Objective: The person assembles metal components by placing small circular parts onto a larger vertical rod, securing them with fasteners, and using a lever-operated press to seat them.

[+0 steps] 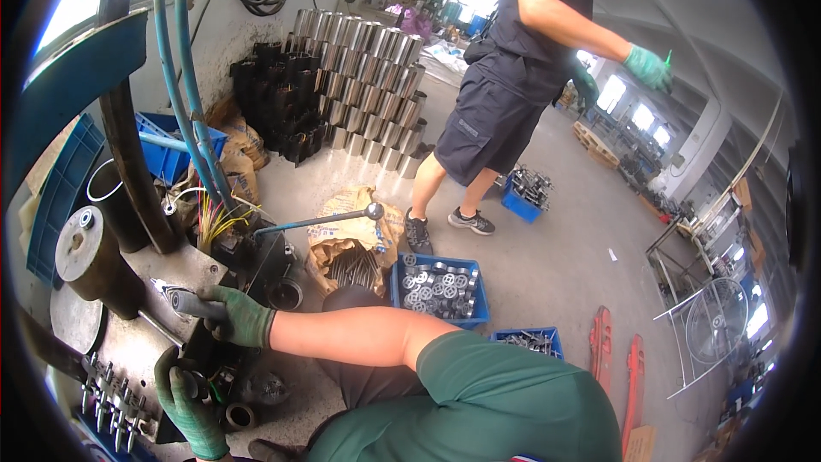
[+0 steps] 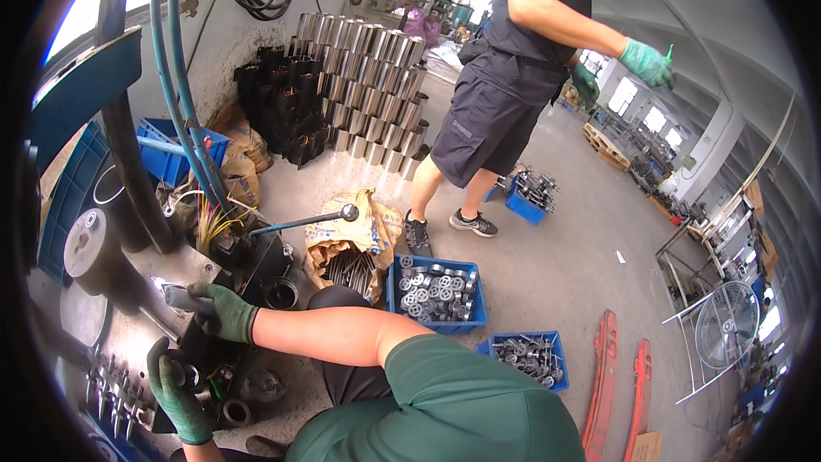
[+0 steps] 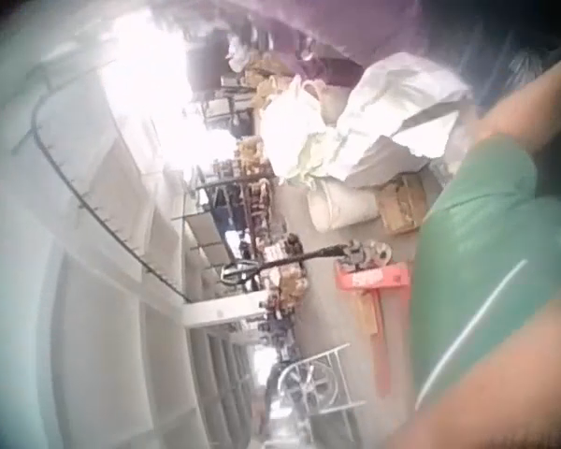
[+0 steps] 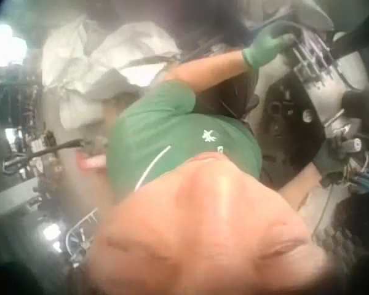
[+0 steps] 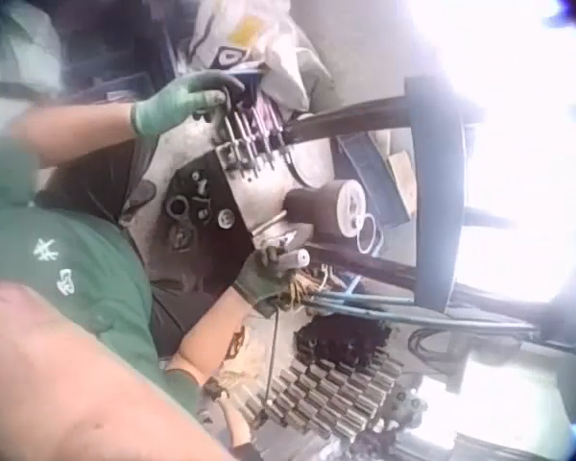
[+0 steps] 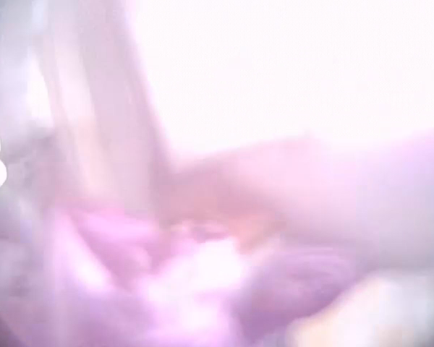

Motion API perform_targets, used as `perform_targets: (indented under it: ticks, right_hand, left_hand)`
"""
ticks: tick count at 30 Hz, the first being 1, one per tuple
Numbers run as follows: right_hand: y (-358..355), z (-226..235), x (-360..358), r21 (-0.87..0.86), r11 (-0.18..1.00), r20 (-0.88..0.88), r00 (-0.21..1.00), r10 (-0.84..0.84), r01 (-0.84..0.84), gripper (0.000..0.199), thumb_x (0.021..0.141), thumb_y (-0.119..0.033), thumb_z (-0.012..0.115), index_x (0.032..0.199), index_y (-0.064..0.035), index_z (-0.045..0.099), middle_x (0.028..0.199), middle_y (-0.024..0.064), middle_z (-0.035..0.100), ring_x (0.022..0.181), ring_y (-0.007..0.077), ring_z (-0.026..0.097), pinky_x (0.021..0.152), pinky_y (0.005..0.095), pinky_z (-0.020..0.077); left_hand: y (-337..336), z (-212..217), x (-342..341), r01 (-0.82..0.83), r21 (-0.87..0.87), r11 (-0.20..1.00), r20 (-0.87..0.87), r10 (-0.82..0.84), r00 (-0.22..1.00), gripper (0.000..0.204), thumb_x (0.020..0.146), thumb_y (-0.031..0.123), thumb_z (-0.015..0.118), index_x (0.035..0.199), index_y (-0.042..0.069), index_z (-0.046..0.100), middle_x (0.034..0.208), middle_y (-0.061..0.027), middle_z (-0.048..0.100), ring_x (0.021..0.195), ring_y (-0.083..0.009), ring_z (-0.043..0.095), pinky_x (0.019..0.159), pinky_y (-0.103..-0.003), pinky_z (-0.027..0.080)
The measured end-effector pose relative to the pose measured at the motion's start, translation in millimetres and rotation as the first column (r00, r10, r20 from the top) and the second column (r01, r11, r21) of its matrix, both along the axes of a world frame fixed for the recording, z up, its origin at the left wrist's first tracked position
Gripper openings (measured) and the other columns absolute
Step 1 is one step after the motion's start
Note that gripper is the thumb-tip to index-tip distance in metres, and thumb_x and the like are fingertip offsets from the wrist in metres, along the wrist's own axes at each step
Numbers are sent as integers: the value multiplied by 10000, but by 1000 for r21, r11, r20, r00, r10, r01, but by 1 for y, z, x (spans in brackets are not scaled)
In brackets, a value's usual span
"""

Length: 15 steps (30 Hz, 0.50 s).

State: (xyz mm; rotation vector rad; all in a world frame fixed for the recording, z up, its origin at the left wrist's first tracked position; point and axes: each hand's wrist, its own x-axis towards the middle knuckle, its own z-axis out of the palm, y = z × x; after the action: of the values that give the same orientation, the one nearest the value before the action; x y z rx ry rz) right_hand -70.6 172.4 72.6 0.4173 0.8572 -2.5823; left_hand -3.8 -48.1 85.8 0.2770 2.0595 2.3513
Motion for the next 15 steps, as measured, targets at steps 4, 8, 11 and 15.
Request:
perform_targets:
  ticks: [4,8,11,15]
  right_hand:
    - [9,-14,-6,163,985,-489,872,37,49,345,1021,-314,623,1331,-170,674,1071,-6,731,815,127,635,641,271,510]
    - [20,-12,-10,-182,982,40,999,-37,44,164,998,-267,665,1097,-148,612,962,62,677,777,198,641,599,308,503]
    - [18,-7,-18,-171,985,-109,994,-13,-6,243,1002,-312,692,1160,-134,642,1016,88,710,786,233,656,581,320,502]
    - [-13,8,-29,-231,964,-199,977,81,-127,284,981,-300,682,1205,-127,652,1022,103,700,808,236,616,605,312,466]
  left_hand:
    - [0,3,1,-55,34,998,-20,56,998,413,1066,268,579,1369,-8,630,1102,-63,676,960,-150,602,895,-308,499]
    - [5,22,0,-113,-25,993,-30,112,993,388,1055,248,567,1318,-20,666,964,-52,703,796,-101,583,767,-269,485]
    - [-14,35,3,-149,86,985,-33,152,988,421,1055,303,639,1337,-8,663,1003,-60,713,787,-78,560,714,-227,469]
    - [-76,44,31,-323,225,919,-8,333,943,446,1055,306,670,1392,17,628,1066,-62,707,847,-87,614,741,-229,495]
